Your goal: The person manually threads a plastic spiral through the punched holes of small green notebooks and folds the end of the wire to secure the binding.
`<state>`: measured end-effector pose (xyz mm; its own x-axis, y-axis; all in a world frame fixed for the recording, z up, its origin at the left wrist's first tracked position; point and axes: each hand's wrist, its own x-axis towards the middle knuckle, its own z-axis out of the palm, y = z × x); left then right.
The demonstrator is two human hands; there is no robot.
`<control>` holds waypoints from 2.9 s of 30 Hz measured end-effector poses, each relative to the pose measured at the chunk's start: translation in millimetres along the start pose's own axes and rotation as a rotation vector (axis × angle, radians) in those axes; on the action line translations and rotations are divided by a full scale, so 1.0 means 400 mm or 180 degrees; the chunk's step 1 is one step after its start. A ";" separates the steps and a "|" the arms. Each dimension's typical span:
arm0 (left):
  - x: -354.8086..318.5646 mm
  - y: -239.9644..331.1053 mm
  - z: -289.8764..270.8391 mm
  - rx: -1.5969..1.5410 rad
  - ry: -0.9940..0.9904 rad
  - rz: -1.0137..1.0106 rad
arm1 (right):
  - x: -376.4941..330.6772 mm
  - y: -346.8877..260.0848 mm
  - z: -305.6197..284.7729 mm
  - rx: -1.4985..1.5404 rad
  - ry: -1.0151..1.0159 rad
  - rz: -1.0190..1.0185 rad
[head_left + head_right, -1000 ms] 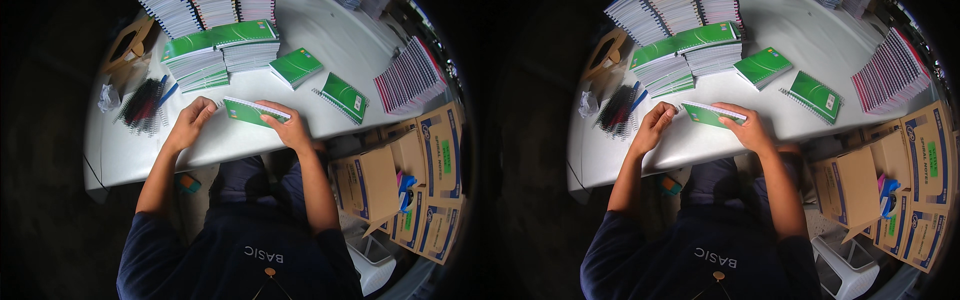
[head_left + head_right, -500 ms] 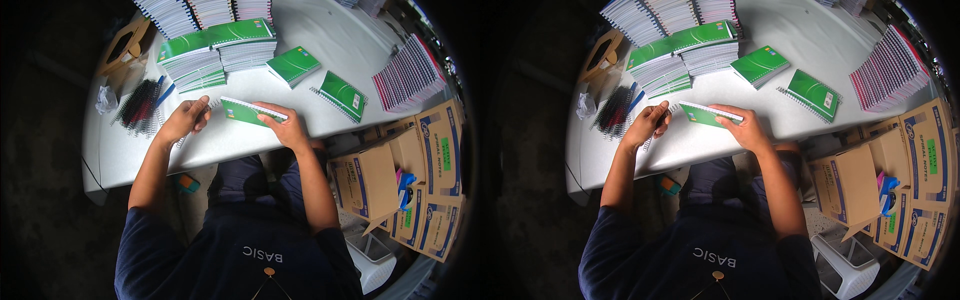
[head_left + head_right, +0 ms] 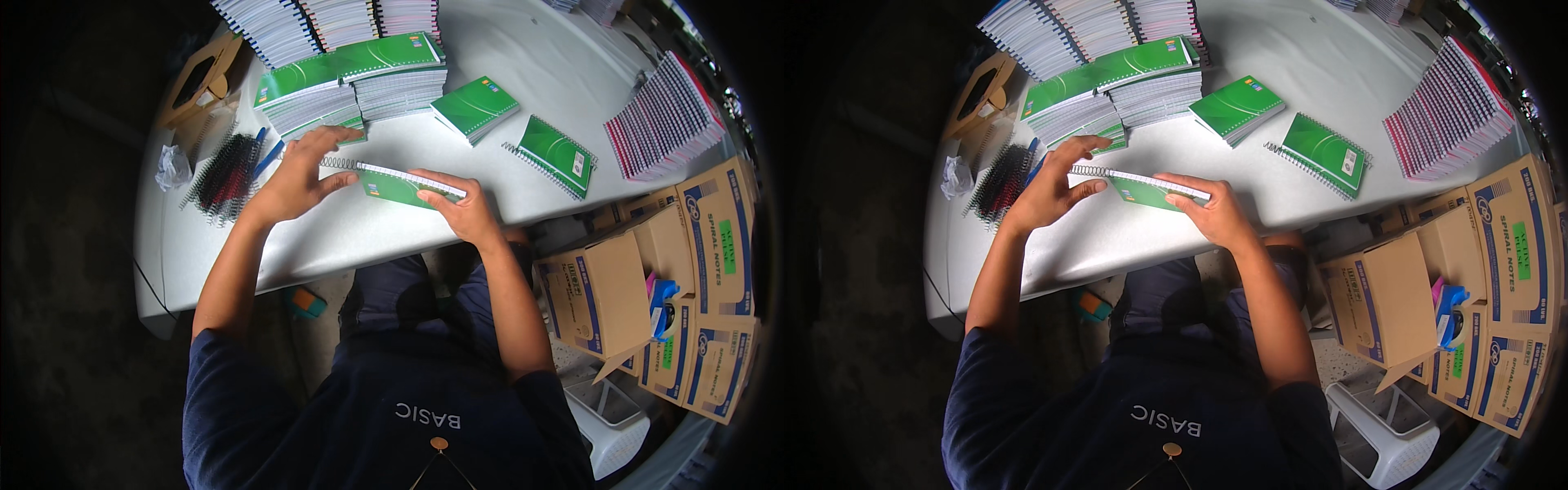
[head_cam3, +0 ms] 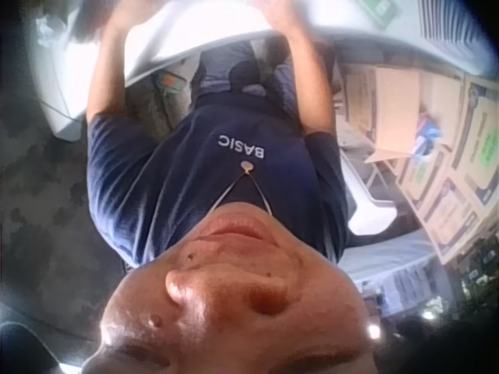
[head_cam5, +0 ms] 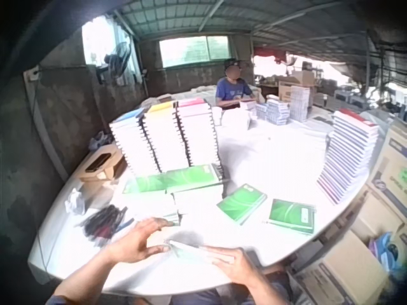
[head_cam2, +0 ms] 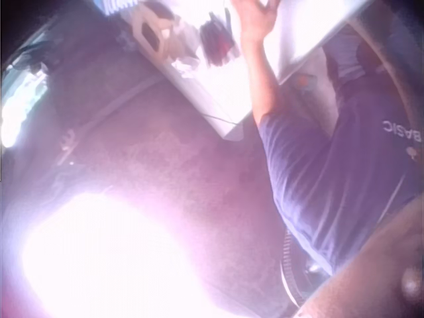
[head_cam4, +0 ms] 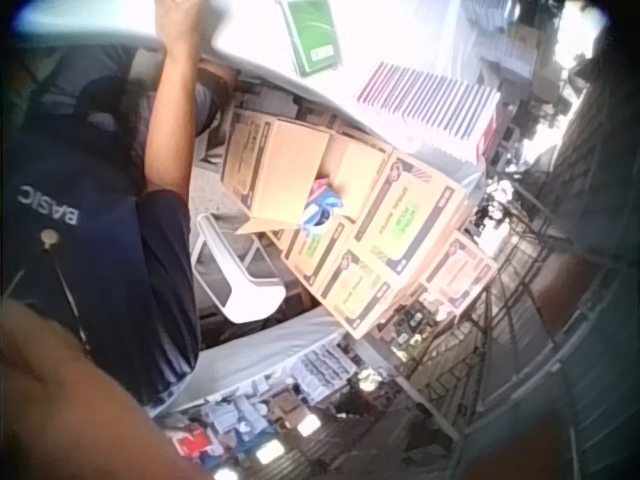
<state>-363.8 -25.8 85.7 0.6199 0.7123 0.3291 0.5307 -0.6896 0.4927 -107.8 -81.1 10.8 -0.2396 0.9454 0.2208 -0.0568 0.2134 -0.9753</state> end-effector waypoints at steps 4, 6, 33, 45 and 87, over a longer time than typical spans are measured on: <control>0.018 0.044 -0.005 0.0862 -0.0944 -0.0531 | -0.004 -0.005 0.006 -0.0193 0.0055 -0.0034; 0.017 0.083 0.019 0.1680 -0.0134 -0.0013 | -0.012 -0.005 0.014 -0.0260 0.0179 -0.0058; 0.005 0.080 0.012 -0.0616 -0.0987 -0.1074 | -0.061 -0.018 -0.024 -0.0355 0.0086 -0.0395; 0.038 0.062 -0.012 -0.1185 -0.1126 -0.0648 | -0.062 -0.001 -0.035 -0.0185 0.0175 -0.0149; -0.139 0.079 0.273 0.0989 0.0715 0.0780 | -0.103 0.009 0.082 -0.0983 0.0781 -0.1378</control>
<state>-318.5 -101.6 -5.2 0.6265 0.5101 0.5894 0.5534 -0.8235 0.1245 -130.1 -127.3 -1.8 -0.0240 0.7777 0.6282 0.1944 0.6200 -0.7601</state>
